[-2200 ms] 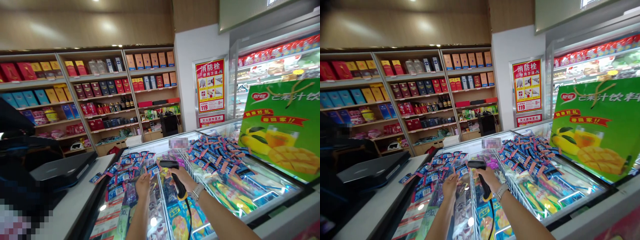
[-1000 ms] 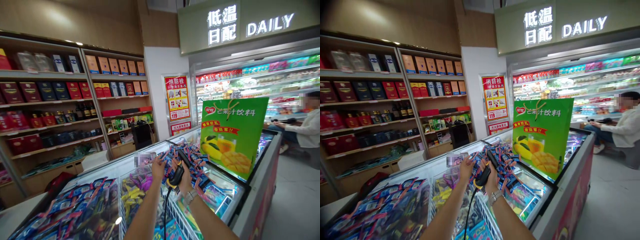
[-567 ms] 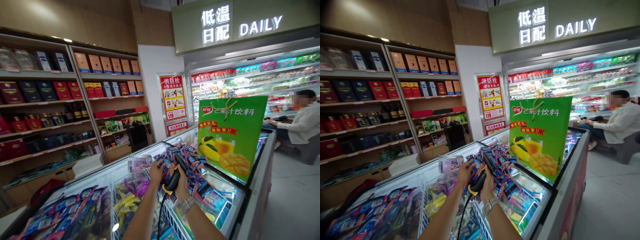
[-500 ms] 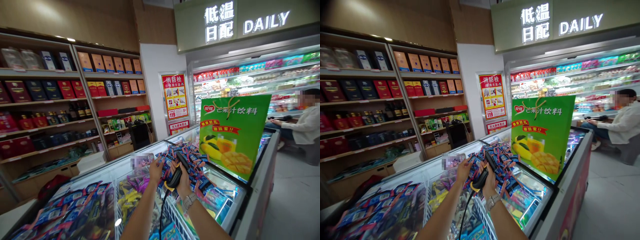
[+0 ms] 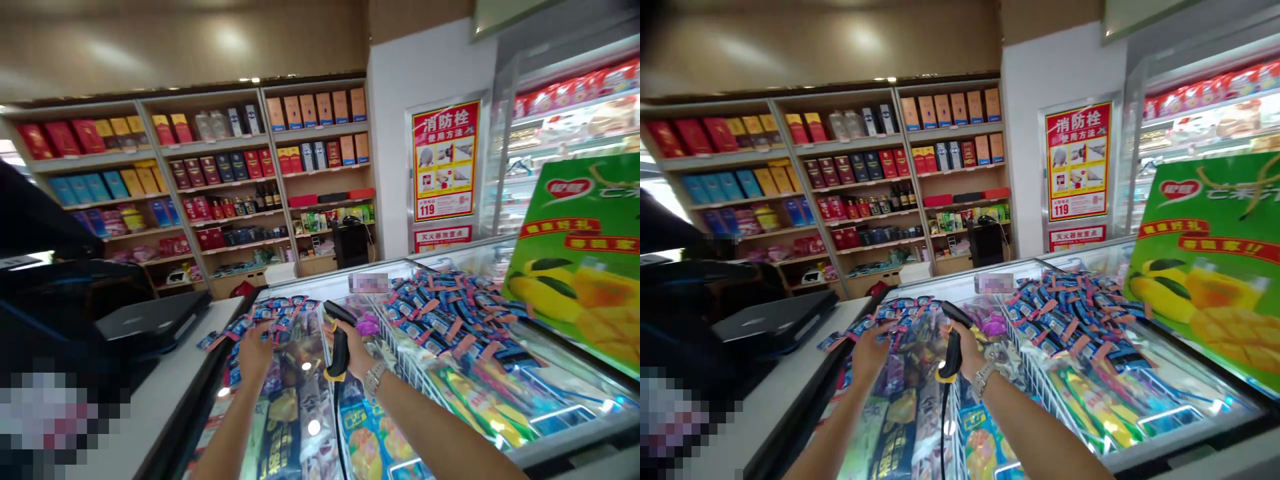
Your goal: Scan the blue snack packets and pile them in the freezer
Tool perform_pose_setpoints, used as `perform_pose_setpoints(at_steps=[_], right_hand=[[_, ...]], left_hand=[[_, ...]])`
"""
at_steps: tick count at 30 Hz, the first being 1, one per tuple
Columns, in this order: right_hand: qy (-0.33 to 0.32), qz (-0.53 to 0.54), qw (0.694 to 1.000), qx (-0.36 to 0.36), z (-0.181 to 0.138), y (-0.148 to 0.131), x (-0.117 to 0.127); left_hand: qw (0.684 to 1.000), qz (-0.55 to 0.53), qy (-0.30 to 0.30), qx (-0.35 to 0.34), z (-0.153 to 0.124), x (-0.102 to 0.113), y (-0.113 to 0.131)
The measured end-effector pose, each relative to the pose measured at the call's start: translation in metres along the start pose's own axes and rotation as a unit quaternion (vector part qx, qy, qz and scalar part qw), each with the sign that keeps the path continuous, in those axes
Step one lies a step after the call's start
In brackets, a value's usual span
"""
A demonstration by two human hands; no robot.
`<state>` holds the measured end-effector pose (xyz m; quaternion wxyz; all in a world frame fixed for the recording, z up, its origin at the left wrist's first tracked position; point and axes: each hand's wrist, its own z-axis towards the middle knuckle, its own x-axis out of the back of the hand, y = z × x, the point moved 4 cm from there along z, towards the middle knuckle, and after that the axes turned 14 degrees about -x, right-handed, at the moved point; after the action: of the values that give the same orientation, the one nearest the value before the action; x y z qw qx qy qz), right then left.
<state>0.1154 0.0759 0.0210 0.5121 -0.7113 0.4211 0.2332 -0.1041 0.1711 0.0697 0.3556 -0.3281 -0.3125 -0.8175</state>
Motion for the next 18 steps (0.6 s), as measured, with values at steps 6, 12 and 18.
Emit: perform_pose_setpoints(at_steps=[6,12,18], right_hand=[[-0.038,-0.021,0.994,-0.101,0.020,0.088,-0.032],[-0.045,-0.038,0.991,-0.120,0.022,0.102,-0.031],[-0.037,-0.007,0.995,-0.095,0.000,0.063,-0.016]], left_hand=[[0.986,0.079,-0.112,0.094,-0.042,0.024,-0.054],[0.990,0.032,-0.118,0.069,-0.027,0.008,-0.032],[0.966,-0.247,-0.026,0.070,-0.019,-0.025,0.018]])
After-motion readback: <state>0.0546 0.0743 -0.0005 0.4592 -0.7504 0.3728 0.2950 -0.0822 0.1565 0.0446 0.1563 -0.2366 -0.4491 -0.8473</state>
